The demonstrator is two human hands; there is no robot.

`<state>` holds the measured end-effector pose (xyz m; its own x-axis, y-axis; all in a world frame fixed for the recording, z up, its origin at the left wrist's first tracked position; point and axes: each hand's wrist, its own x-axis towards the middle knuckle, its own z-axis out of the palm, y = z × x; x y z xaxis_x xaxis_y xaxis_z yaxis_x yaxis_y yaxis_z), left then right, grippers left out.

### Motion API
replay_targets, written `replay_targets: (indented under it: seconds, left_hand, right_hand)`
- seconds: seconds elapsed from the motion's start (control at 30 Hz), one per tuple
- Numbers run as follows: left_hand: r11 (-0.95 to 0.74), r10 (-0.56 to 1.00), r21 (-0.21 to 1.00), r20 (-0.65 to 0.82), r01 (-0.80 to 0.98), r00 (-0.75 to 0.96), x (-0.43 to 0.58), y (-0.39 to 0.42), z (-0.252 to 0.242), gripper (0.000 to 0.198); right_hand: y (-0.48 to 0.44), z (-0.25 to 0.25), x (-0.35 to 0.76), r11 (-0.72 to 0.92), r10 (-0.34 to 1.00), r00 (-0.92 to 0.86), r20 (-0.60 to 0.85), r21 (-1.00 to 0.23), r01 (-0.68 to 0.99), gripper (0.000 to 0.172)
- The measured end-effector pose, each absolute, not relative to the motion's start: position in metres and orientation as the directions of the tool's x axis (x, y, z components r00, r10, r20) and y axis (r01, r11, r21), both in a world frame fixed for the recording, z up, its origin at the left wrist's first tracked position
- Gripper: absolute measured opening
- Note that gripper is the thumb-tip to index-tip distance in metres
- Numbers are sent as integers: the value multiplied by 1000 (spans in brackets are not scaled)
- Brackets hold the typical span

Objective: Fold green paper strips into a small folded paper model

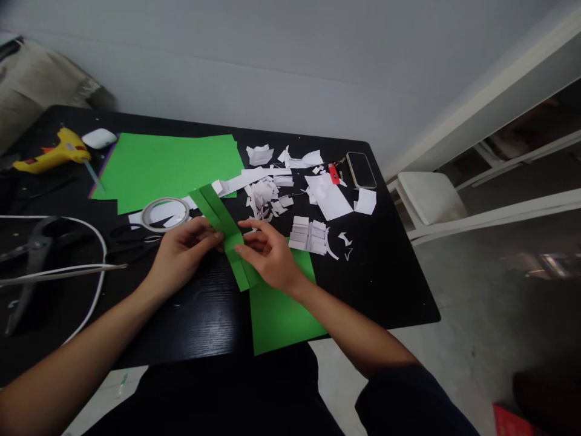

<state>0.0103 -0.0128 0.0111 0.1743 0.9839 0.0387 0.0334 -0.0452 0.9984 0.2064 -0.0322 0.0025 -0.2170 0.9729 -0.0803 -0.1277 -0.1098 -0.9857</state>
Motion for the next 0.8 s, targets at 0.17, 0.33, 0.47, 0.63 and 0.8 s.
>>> replay_targets:
  seconds: [0.17,0.33,0.47,0.63,0.8]
  left_hand:
    - [-38,981,999,32,26,193,10,-14,10,11]
    - [-124,965,991,108,54,238,9,-15,14,10]
    - [-127,951,991,109,45,289,8,-16,16,16]
    - [-10,943,997,36,-79,332,8,-18,11,22]
    - [-27,934,997,49,-67,355,9,-19,9,21]
  right_hand:
    - [-30,5,207,-182,964,-225,-145,-971,-156,29]
    - [-28,5,209,-273,944,-254,-210,-930,-248,11]
    - [-26,2,210,-281,950,-218,-224,-916,-285,9]
    - [-25,3,210,-234,968,-164,-191,-921,-310,12]
    - [-27,6,210,-173,983,-98,-156,-964,-200,16]
